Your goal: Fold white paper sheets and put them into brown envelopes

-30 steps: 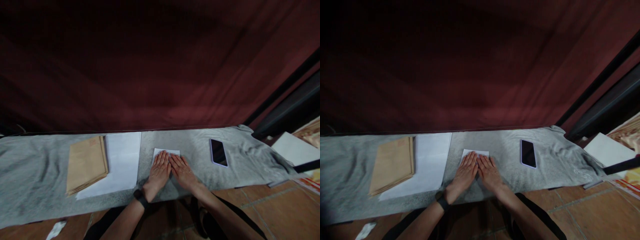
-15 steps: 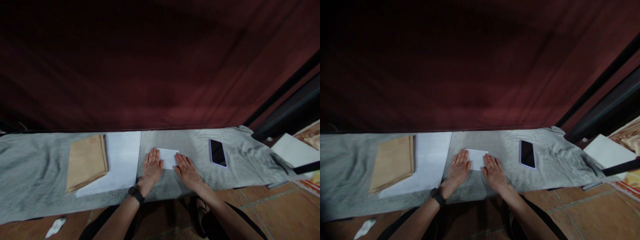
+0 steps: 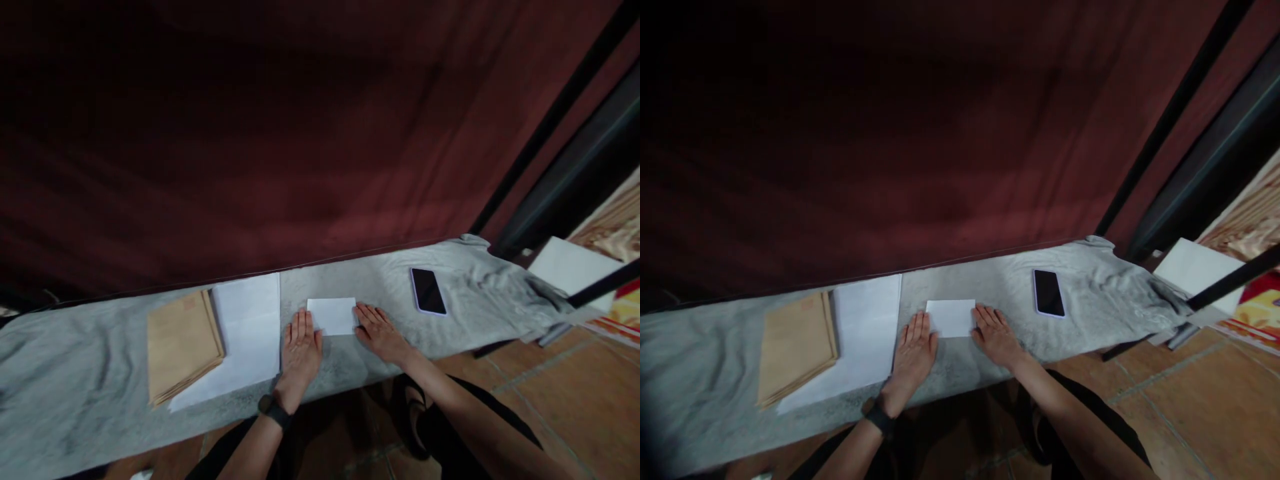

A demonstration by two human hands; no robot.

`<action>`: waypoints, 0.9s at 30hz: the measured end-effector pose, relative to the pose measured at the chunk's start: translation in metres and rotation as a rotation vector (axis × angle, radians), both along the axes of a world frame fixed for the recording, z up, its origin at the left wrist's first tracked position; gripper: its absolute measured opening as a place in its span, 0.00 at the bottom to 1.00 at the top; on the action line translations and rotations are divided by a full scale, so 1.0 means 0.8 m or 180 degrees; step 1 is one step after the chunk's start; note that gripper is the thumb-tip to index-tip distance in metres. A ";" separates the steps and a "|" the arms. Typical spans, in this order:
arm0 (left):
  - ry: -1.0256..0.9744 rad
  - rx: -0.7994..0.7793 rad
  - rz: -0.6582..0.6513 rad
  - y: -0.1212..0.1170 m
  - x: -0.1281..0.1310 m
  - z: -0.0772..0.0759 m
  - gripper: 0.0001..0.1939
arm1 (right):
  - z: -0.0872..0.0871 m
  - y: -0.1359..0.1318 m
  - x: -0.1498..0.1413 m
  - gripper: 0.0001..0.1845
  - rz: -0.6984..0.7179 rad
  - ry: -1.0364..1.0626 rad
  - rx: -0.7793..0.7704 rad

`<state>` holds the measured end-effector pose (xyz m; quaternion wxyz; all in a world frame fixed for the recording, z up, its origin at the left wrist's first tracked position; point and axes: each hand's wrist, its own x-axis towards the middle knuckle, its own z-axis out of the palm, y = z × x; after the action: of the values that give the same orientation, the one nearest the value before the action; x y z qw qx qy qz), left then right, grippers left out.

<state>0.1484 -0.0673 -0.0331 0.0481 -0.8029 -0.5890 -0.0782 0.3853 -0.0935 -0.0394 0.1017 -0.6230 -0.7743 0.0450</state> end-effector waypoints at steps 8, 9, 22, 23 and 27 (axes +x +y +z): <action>0.0051 -0.0088 -0.0743 -0.033 0.010 -0.003 0.30 | -0.004 -0.018 -0.033 0.29 0.0386 0.0107 0.0283; 0.0073 -0.0073 -0.0728 -0.035 0.010 -0.003 0.30 | -0.007 -0.020 -0.035 0.29 0.0381 0.0083 0.0293; -0.0009 -0.0006 -0.0586 -0.067 0.002 -0.002 0.36 | -0.006 -0.047 -0.011 0.30 -0.0115 -0.0164 0.0086; -0.0043 0.0008 -0.0588 -0.068 0.003 -0.002 0.36 | -0.003 -0.044 -0.014 0.30 -0.0178 -0.0169 0.0068; -0.0109 0.0010 -0.0558 -0.068 0.005 -0.002 0.37 | 0.009 -0.027 -0.037 0.29 -0.0330 -0.0030 0.0100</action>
<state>0.1527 -0.1216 -0.0348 0.0323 -0.8499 -0.5170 -0.0968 0.3553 -0.1149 -0.0322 0.1101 -0.6608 -0.7420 0.0246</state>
